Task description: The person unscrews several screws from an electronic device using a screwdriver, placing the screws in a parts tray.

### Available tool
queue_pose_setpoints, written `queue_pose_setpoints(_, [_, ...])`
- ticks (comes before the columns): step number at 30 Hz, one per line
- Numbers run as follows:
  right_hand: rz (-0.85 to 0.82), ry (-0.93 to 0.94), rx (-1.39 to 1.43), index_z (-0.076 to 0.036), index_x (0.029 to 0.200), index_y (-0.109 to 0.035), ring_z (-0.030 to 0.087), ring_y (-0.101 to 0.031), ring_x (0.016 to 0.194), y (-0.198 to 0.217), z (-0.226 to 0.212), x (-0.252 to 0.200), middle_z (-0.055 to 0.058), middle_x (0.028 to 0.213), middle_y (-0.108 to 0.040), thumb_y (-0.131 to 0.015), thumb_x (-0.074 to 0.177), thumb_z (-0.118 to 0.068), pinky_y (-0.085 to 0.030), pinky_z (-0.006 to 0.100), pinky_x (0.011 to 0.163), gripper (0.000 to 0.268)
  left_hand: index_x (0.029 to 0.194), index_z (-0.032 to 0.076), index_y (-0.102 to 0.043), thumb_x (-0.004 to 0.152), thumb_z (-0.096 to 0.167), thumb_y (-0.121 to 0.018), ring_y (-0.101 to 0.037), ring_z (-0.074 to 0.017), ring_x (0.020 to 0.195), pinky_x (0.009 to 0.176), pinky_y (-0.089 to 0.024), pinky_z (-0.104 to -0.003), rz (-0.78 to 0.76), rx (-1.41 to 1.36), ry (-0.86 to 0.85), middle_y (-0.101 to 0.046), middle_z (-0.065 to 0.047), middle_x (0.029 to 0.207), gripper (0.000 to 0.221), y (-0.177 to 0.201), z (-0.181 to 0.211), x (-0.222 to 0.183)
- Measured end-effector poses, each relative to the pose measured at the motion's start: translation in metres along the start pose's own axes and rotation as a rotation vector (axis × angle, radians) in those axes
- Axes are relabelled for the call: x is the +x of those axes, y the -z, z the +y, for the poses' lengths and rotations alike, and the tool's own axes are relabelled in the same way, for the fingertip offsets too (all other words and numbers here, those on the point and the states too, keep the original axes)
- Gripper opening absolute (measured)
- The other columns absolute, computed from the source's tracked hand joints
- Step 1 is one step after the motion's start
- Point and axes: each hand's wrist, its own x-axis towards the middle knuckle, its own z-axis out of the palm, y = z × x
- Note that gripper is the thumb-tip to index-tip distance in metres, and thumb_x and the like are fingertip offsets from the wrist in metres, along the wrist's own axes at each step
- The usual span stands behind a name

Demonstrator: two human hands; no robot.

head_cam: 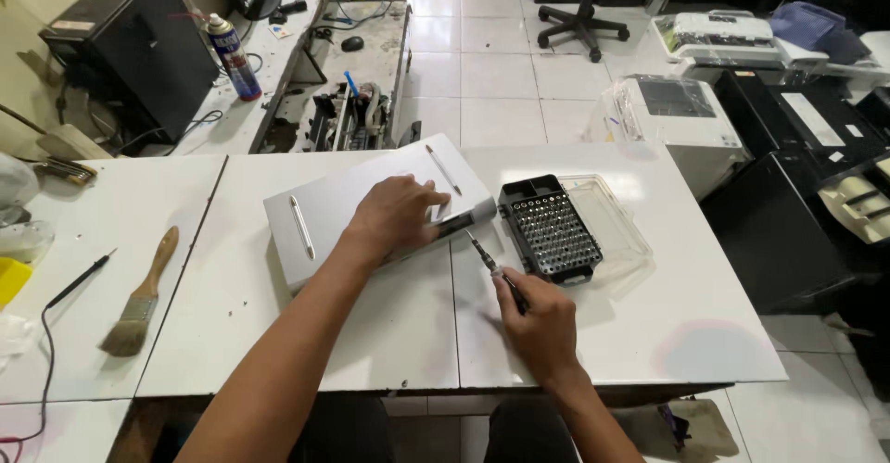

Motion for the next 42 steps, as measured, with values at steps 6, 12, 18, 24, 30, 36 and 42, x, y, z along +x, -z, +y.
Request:
queue_pose_setpoints(6, [-0.127, -0.245, 0.002, -0.008, 0.126, -0.081, 0.038, -0.080, 0.078, 0.006, -0.028, 0.025, 0.020, 0.083, -0.081, -0.070, 0.101, -0.019, -0.059, 0.046, 0.065, 0.029, 0.155, 0.039, -0.061, 0.058, 0.060, -0.070, -0.060, -0.0341, 0.121, 0.113, -0.054, -0.049, 0.136, -0.118, 0.036, -0.061, -0.007, 0.111, 0.099, -0.004, -0.001, -0.001])
queue_pose_setpoints(12, [-0.183, -0.326, 0.012, -0.012, 0.126, -0.082, 0.037, -0.081, 0.084, -0.002, -0.036, 0.033, 0.021, 0.088, -0.082, -0.071, 0.100, -0.020, -0.061, 0.044, 0.067, 0.030, 0.161, 0.045, -0.048, 0.065, 0.059, -0.064, -0.026, -0.0419, 0.165, 0.138, -0.019, -0.058, -0.029, -0.135, 0.078, -0.042, 0.005, 0.175, 0.099, 0.014, 0.003, 0.005])
queue_pose_setpoints(18, [-0.178, -0.340, -0.047, -0.018, 0.128, -0.083, 0.034, -0.081, 0.091, -0.014, -0.021, 0.037, 0.015, 0.092, -0.084, -0.071, 0.099, -0.022, -0.062, 0.042, 0.073, 0.032, 0.148, 0.052, -0.060, 0.061, 0.066, -0.065, -0.035, -0.0299, 0.163, 0.138, -0.023, -0.049, 0.059, -0.267, 0.122, -0.052, 0.018, 0.164, 0.089, -0.012, -0.015, 0.016])
queue_pose_setpoints(24, [-0.264, -0.387, -0.210, -0.022, 0.127, -0.083, 0.035, -0.080, 0.085, -0.015, -0.031, 0.049, 0.015, 0.090, -0.083, -0.068, 0.100, -0.028, -0.062, 0.047, 0.072, 0.032, 0.147, 0.053, -0.061, 0.057, 0.066, -0.066, -0.034, -0.0276, 0.163, 0.138, -0.022, -0.048, 0.059, -0.263, 0.174, -0.053, 0.019, 0.163, 0.091, -0.003, -0.006, 0.012])
queue_pose_setpoints(30, [-0.293, -0.428, -0.262, -0.025, 0.127, -0.084, 0.036, -0.080, 0.086, -0.014, -0.031, 0.054, 0.014, 0.090, -0.083, -0.068, 0.099, -0.030, -0.062, 0.046, 0.073, 0.032, 0.146, 0.053, -0.062, 0.058, 0.065, -0.067, -0.035, -0.0274, 0.163, 0.138, -0.022, -0.049, 0.086, -0.269, 0.200, -0.053, 0.019, 0.163, 0.089, -0.006, -0.010, 0.017])
queue_pose_setpoints(36, [-0.316, -0.421, -0.253, -0.018, 0.126, -0.083, 0.043, -0.079, 0.085, -0.013, -0.039, 0.071, 0.020, 0.088, -0.082, -0.067, 0.099, -0.024, -0.062, 0.050, 0.072, 0.032, 0.147, 0.052, -0.062, 0.059, 0.068, -0.069, -0.036, -0.0280, 0.162, 0.137, -0.023, -0.050, 0.082, -0.265, 0.209, -0.054, 0.018, 0.162, 0.090, -0.001, -0.008, 0.016])
queue_pose_setpoints(42, [-0.359, -0.448, -0.300, -0.029, 0.122, -0.086, 0.037, -0.080, 0.085, -0.014, -0.027, 0.078, 0.013, 0.085, -0.082, -0.068, 0.097, -0.031, -0.064, 0.046, 0.075, 0.031, 0.148, 0.049, -0.062, 0.059, 0.065, -0.069, -0.035, -0.0297, 0.163, 0.137, -0.023, -0.052, 0.054, -0.273, 0.198, -0.054, 0.016, 0.164, 0.091, 0.006, -0.007, 0.013])
